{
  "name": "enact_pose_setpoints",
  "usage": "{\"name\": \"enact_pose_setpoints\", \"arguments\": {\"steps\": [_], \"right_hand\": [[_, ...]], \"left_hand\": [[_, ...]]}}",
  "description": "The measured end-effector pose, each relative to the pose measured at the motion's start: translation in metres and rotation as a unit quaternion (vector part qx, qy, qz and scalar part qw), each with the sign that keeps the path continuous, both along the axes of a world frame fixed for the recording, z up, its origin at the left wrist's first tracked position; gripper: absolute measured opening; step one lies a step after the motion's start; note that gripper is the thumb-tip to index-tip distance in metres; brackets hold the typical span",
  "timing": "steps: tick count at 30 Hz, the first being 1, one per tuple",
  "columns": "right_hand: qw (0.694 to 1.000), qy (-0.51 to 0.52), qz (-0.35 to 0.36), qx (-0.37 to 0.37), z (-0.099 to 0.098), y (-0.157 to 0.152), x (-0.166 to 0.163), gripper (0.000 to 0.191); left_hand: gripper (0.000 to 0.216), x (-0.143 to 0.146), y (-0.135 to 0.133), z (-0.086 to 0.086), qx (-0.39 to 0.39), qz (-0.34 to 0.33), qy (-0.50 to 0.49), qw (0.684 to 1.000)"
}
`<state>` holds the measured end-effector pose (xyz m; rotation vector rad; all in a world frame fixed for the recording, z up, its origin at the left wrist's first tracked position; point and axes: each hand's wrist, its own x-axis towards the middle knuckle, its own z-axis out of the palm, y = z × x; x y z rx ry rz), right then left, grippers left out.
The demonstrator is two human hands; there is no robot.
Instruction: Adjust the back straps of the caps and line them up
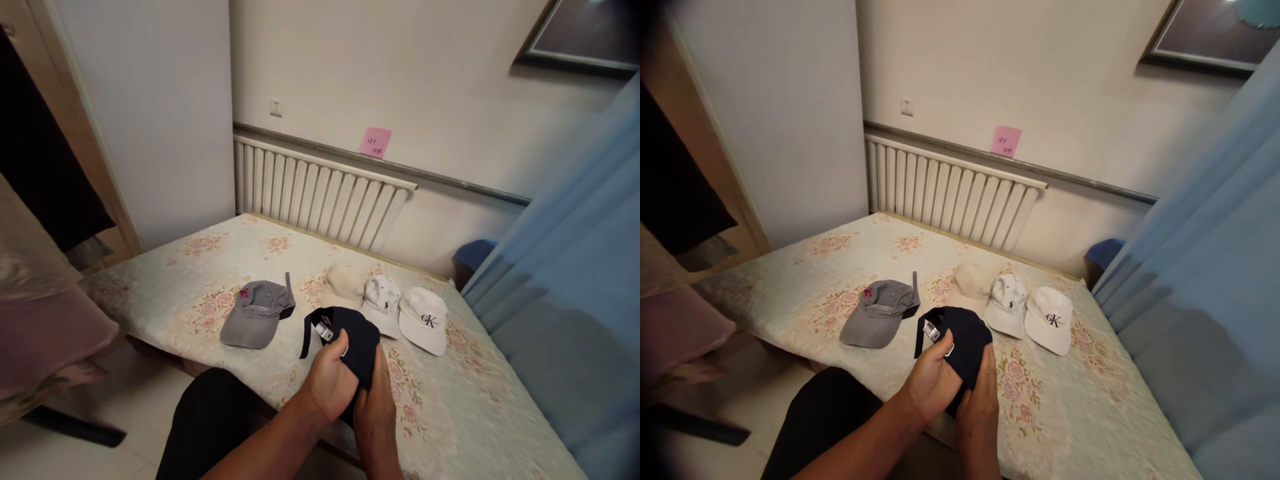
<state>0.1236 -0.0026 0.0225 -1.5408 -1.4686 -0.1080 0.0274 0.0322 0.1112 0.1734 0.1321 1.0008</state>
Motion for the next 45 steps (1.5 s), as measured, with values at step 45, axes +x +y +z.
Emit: {"name": "enact_pose_setpoints", "arguments": {"steps": [45], "right_hand": [[0.995, -0.076, -0.015, 0.063, 0.072, -0.004, 0.031, 0.042]], "left_hand": [[0.015, -0.026, -0.025, -0.02, 0.3, 0.094, 0.489, 0.814]]}}
